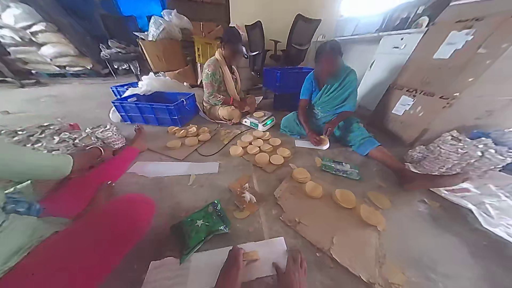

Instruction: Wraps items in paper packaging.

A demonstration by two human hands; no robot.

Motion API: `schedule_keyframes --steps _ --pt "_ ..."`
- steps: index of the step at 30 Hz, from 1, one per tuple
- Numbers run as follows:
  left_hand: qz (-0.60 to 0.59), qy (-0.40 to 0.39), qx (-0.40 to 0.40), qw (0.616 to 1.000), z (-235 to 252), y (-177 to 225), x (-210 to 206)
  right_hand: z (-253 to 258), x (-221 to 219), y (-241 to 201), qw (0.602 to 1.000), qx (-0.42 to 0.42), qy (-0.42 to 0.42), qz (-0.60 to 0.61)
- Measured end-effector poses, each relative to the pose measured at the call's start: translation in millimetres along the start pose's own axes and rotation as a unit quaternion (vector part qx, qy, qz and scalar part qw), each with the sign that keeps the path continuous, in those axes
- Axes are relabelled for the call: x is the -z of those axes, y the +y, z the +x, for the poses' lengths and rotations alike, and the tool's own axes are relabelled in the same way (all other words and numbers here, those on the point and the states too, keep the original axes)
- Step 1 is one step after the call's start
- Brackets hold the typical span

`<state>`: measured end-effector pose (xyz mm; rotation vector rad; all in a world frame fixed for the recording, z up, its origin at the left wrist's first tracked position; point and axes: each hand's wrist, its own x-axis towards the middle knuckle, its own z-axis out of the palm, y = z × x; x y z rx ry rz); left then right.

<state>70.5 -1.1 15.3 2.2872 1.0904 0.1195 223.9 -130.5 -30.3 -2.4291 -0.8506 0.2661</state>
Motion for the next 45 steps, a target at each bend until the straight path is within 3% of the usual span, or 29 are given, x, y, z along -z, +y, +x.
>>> schedule_keyframes --steps 6,10,13,15,21,25,28,32,36,40,42,45 --pt "-0.002 0.001 0.002 1.000 -0.8 -2.7 -5.0 -11.9 -9.0 -3.1 0.993 0.090 0.002 -0.075" --pt "-0.020 0.001 0.011 1.000 1.1 -0.1 -3.2 -6.3 -17.3 -14.6 0.971 0.144 0.099 0.164" --pt "-0.063 -0.017 0.021 0.998 -0.3 0.5 -2.9 -5.8 -5.7 -48.7 0.929 0.039 0.067 0.361" --pt "-0.088 -0.008 0.002 0.996 0.8 -1.3 -3.5 -4.0 2.0 -71.7 0.908 0.030 0.059 0.413" --pt "-0.072 0.027 -0.041 0.996 2.3 -4.9 -4.3 -12.8 4.7 -86.7 0.942 0.180 -0.045 0.280" --pt "-0.077 0.013 -0.022 0.997 3.9 -2.4 -4.5 -16.1 -0.6 -79.8 0.944 0.267 0.031 0.192" --pt "-0.051 0.031 -0.057 0.997 4.9 -2.8 -10.1 -11.2 -6.8 -74.0 0.938 0.305 0.056 0.152" --pt "-0.087 0.043 -0.075 0.992 4.3 -6.8 -9.0 -11.0 -8.4 -70.8 0.924 0.333 0.030 0.187" --pt "-0.143 0.067 -0.087 0.984 4.3 -11.8 -1.3 -5.6 -1.6 -67.4 0.925 0.299 0.006 0.235" --pt "-0.208 0.052 -0.056 0.975 5.2 -13.0 4.0 11.6 -9.2 -55.2 0.923 0.294 0.010 0.249" --pt "-0.214 0.058 -0.056 0.973 4.6 -12.9 3.4 17.8 -9.1 -51.2 0.918 0.314 -0.001 0.243" --pt "-0.197 0.073 -0.072 0.975 6.2 -16.0 2.8 28.6 -15.2 -43.4 0.892 0.409 0.029 0.193"
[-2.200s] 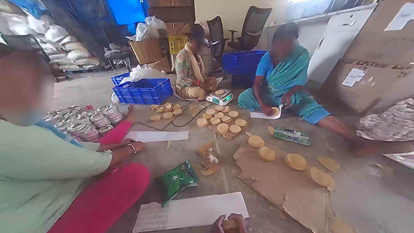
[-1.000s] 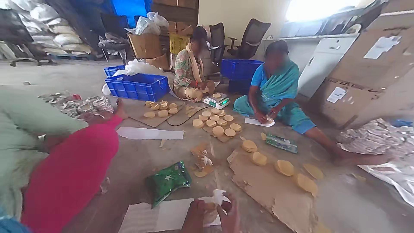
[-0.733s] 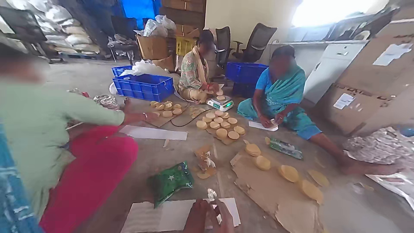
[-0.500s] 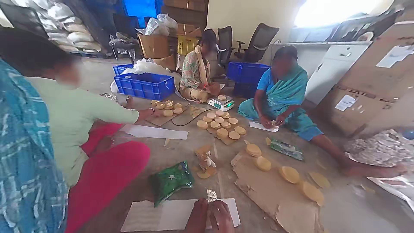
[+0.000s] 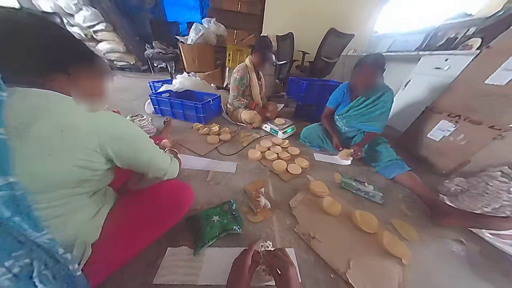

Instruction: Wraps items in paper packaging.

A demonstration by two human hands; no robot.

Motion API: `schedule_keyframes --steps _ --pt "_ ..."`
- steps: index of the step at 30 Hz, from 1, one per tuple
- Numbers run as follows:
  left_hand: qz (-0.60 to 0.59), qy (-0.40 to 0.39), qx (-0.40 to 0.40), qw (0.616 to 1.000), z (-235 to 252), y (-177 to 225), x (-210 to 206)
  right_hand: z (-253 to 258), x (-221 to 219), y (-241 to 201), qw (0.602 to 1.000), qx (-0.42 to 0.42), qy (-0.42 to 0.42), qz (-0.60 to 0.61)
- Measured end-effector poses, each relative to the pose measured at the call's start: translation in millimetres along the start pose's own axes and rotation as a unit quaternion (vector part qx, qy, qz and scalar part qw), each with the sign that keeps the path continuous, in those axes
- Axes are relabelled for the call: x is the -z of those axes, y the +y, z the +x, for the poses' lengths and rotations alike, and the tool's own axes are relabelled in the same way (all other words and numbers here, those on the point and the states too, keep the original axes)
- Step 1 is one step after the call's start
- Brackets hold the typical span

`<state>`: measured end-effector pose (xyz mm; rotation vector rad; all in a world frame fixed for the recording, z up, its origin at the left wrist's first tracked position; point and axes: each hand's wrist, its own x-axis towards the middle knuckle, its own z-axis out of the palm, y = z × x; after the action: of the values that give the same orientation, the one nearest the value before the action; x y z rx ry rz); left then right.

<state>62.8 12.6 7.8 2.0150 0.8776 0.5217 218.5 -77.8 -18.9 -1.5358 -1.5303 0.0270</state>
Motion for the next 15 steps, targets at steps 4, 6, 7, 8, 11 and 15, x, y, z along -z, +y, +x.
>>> schedule_keyframes --steps 4,6,7,8,11,15 --pt "0.020 0.033 -0.054 0.998 -0.7 -5.7 -1.8 1.7 -1.0 9.8 0.994 0.101 0.005 -0.046" --pt "0.020 0.041 -0.068 0.997 -0.2 -9.6 -3.5 4.1 1.0 13.8 0.991 0.122 -0.002 -0.053" --pt "0.019 0.034 -0.063 0.997 0.2 -10.3 -2.8 6.3 1.4 15.3 0.991 0.125 -0.006 -0.052" --pt "0.017 0.028 -0.058 0.998 0.4 -10.9 -2.3 8.5 1.8 16.1 0.991 0.120 -0.013 -0.049" --pt "0.001 0.014 -0.041 0.999 -0.2 -12.6 -1.4 15.0 4.3 12.4 0.997 0.049 -0.059 -0.032" --pt "0.005 0.016 -0.003 1.000 -2.6 -11.0 -1.0 28.2 12.3 -2.9 0.982 -0.048 -0.169 -0.066"
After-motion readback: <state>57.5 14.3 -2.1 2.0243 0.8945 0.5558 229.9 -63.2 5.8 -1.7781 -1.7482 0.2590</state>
